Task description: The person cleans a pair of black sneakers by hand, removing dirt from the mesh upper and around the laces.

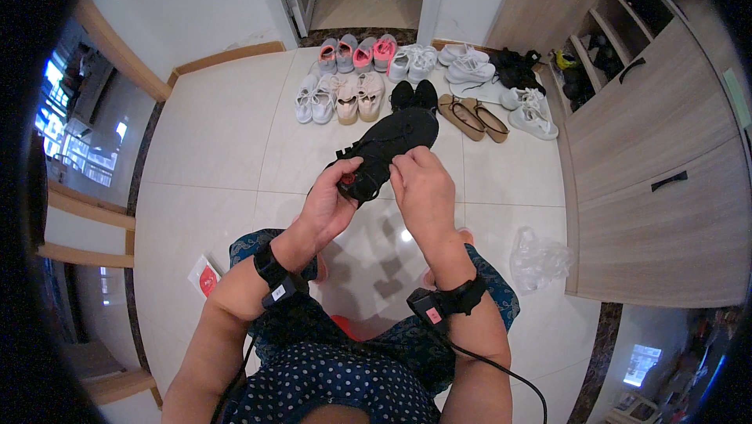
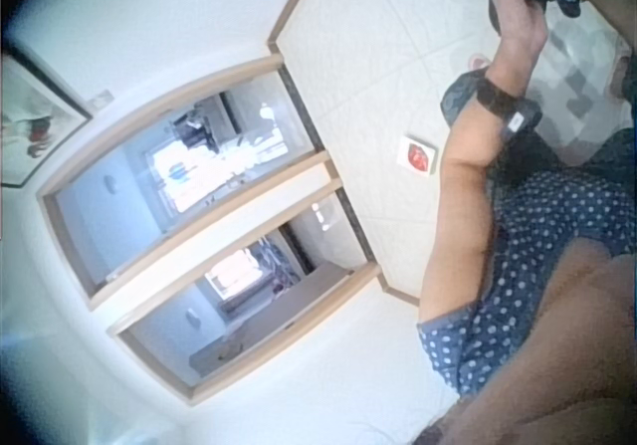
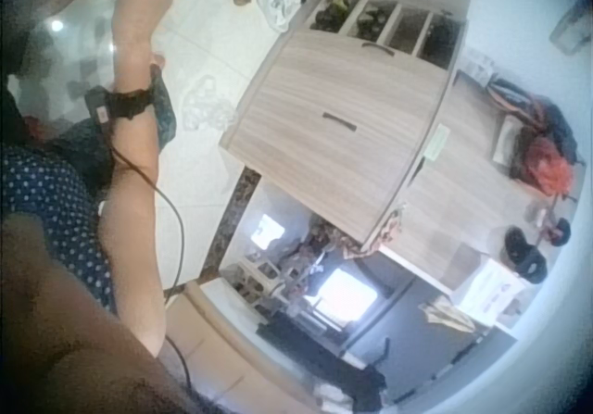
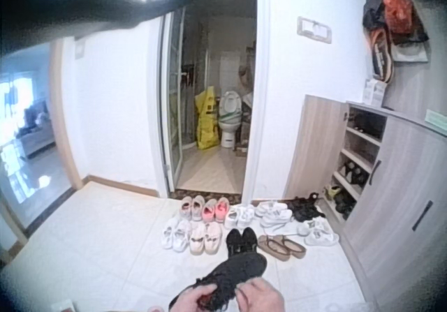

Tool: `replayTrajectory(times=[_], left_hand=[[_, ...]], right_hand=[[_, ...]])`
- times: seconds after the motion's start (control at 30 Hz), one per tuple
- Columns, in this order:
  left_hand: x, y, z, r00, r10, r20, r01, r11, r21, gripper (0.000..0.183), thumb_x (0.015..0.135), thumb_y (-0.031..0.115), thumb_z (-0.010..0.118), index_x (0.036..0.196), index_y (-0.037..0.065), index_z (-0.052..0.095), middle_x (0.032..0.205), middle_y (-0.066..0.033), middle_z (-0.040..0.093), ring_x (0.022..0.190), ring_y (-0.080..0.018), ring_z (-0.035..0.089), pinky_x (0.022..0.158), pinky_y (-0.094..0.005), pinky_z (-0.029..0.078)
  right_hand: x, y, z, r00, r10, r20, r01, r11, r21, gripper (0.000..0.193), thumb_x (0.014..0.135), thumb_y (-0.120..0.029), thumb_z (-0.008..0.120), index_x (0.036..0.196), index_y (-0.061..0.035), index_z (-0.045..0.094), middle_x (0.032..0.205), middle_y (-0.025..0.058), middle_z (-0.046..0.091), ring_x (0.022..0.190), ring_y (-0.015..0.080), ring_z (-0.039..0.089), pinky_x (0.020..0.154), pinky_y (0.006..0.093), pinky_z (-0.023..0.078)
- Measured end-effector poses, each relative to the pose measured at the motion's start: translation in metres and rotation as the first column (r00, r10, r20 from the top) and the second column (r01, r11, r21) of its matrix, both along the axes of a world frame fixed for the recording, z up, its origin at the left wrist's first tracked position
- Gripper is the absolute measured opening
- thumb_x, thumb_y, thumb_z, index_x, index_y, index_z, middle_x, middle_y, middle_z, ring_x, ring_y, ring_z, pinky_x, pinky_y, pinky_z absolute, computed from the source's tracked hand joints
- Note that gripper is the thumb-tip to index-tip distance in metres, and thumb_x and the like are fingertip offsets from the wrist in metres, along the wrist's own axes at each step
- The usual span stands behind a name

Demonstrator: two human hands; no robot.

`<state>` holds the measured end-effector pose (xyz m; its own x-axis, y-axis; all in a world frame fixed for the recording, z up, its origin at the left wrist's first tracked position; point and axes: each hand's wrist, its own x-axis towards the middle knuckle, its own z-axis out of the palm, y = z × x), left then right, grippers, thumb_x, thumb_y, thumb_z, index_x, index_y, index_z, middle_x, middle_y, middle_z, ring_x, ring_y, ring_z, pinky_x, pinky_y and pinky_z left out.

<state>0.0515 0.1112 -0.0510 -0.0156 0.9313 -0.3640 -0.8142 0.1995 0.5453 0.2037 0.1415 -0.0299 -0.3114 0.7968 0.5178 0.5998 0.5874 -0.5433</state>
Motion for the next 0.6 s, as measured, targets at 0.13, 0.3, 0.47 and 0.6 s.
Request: replayTrajectory(times=[0.13,0.3,0.47,0.6], left_hand=[[0.002,-0.001,0.003,0.998,-0.006,-0.055,0.007,1.000,0.005,0.011,0.083,0.012,0.062,0.089,0.004,0.064,0.080,-0.0013,0.063,0.074,-0.0095,0.057,0.069,-0.0239,0.044],[0.004,-0.005,0.008,0.992,-0.016,-0.122,0.021,0.999,0.044,0.010,0.083,0.011,0.061,0.089,0.004,0.064,0.082,-0.0005,0.063,0.074,-0.0085,0.056,0.069,-0.0240,0.043],[0.006,-0.006,0.004,0.982,-0.035,-0.186,0.064,0.986,0.151,0.012,0.086,0.011,0.058,0.093,0.004,0.065,0.088,-0.0008,0.065,0.079,-0.0084,0.058,0.074,-0.0247,0.044],[0.008,-0.001,0.008,0.990,-0.020,-0.142,0.041,0.988,0.149,0.020,0.091,0.019,0.053,0.102,0.005,0.062,0.094,-0.0012,0.064,0.085,-0.0087,0.058,0.077,-0.0250,0.044]], right_hand=[[0.002,0.001,-0.005,1.000,0.001,-0.014,-0.001,1.000,0.007,0.010,0.078,-0.007,0.064,0.087,-0.0038,0.063,0.081,0.0112,0.058,0.074,0.0305,0.059,0.063,0.0387,0.048],[-0.001,0.000,-0.005,1.000,-0.008,-0.025,0.007,1.000,-0.018,0.014,0.078,-0.007,0.063,0.092,-0.0034,0.061,0.082,0.0121,0.058,0.074,0.0313,0.059,0.063,0.0392,0.048],[-0.003,0.001,-0.003,0.999,-0.023,0.048,0.020,0.999,0.051,0.016,0.078,-0.008,0.063,0.093,-0.0033,0.059,0.083,0.0118,0.058,0.075,0.0315,0.059,0.064,0.0393,0.048],[-0.006,0.008,0.000,0.999,0.002,-0.046,0.003,0.996,0.090,0.014,0.079,-0.005,0.061,0.092,-0.0025,0.058,0.088,0.0106,0.060,0.075,0.0293,0.059,0.069,0.0358,0.048]])
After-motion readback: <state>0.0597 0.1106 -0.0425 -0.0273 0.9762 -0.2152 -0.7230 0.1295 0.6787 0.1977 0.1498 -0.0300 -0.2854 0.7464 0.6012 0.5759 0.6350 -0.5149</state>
